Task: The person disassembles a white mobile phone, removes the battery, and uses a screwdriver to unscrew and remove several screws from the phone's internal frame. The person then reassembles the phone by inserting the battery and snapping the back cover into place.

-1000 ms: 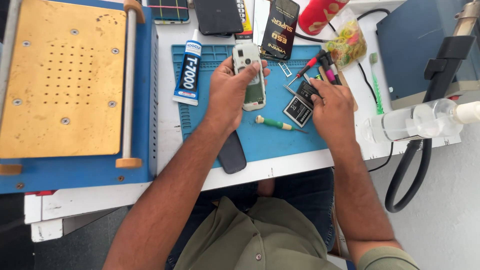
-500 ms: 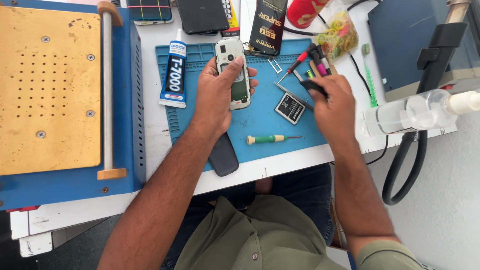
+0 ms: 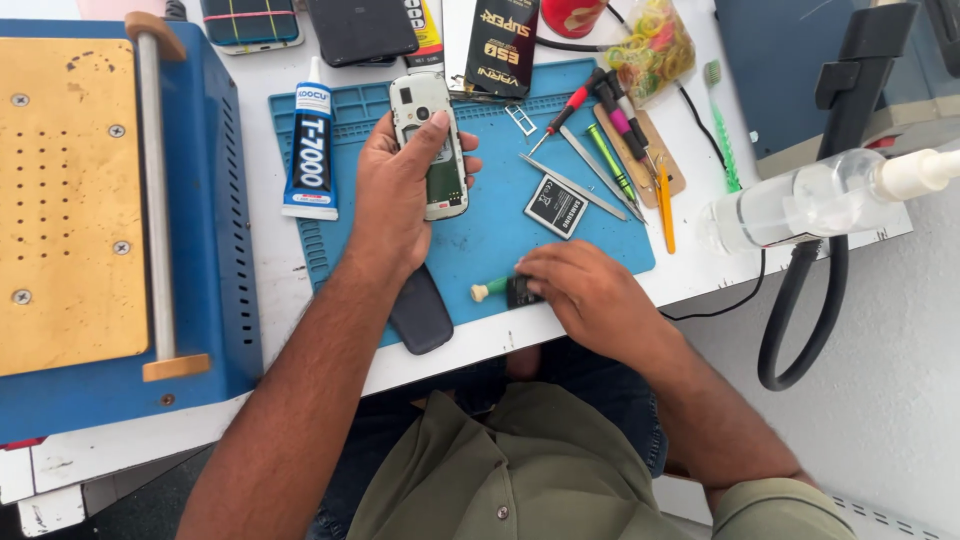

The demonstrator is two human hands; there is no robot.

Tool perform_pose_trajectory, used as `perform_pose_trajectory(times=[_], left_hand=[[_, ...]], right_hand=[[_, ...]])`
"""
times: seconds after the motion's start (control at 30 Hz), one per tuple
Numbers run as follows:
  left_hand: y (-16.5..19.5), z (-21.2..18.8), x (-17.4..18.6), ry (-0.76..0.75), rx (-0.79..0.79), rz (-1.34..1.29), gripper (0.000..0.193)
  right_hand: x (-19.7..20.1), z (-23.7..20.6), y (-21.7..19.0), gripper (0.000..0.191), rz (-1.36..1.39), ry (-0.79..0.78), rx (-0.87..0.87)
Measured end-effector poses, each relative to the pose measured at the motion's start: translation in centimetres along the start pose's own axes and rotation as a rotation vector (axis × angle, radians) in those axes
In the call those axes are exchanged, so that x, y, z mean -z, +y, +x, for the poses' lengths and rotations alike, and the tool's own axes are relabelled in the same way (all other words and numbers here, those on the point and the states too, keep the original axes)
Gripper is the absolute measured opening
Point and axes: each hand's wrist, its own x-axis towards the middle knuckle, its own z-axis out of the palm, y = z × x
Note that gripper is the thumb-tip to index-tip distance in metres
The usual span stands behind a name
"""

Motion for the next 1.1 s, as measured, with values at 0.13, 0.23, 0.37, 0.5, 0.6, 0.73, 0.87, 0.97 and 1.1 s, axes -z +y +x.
perform_pose_trajectory(times=[0.13, 0.23, 0.37, 0.5, 0.6, 0.73, 0.87, 0.97, 1.1], left_hand=[[0.0, 0.0, -0.2, -0.038, 0.001, -0.006, 0.026], [0.2, -0.3, -0.6, -0.11, 0.039, -0.045, 0.032], [0.3, -0.6, -1.0, -0.214, 0.15, -0.07, 0.045], [0.1, -0.7, -1.5, -0.248, 0.257, 0.02, 0.053], [-0.2, -0.7, -1.6, -0.266, 0.286, 0.09, 0.055], [-0.7, -0.7, -1.6, -0.261, 0.285, 0.099, 0.057], [-0.9, -0.8, -1.4, -0.27, 0.291, 0.091, 0.059], [-0.7, -0.6, -1.5, -0.298, 0.285, 0.085, 0.059], [-0.6, -0.9, -1.7, -0.332, 0.264, 0.09, 0.056]], right_hand=[[-0.2, 0.8, 1.0, 0.015, -0.014, 0.09, -0.088], [-0.6, 1.5, 1.7, 0.014, 0.021, 0.175, -0.215], [-0.7, 1.3, 2.3, 0.015, 0.029, 0.316, -0.243], [-0.3, -0.2, 2.6, 0.016, 0.089, 0.352, -0.304], [-0.9, -1.7, 2.3, 0.018, -0.04, 0.393, -0.177], [-1.9, -2.7, 2.4, 0.019, -0.227, 0.413, 0.131], [-1.8, -3.1, 2.8, 0.017, -0.154, 0.248, 0.035], [-0.4, -2.9, 3.8, 0.017, -0.109, 0.297, -0.031], [2.6, -0.7, 7.3, 0.011, -0.248, 0.374, -0.346]])
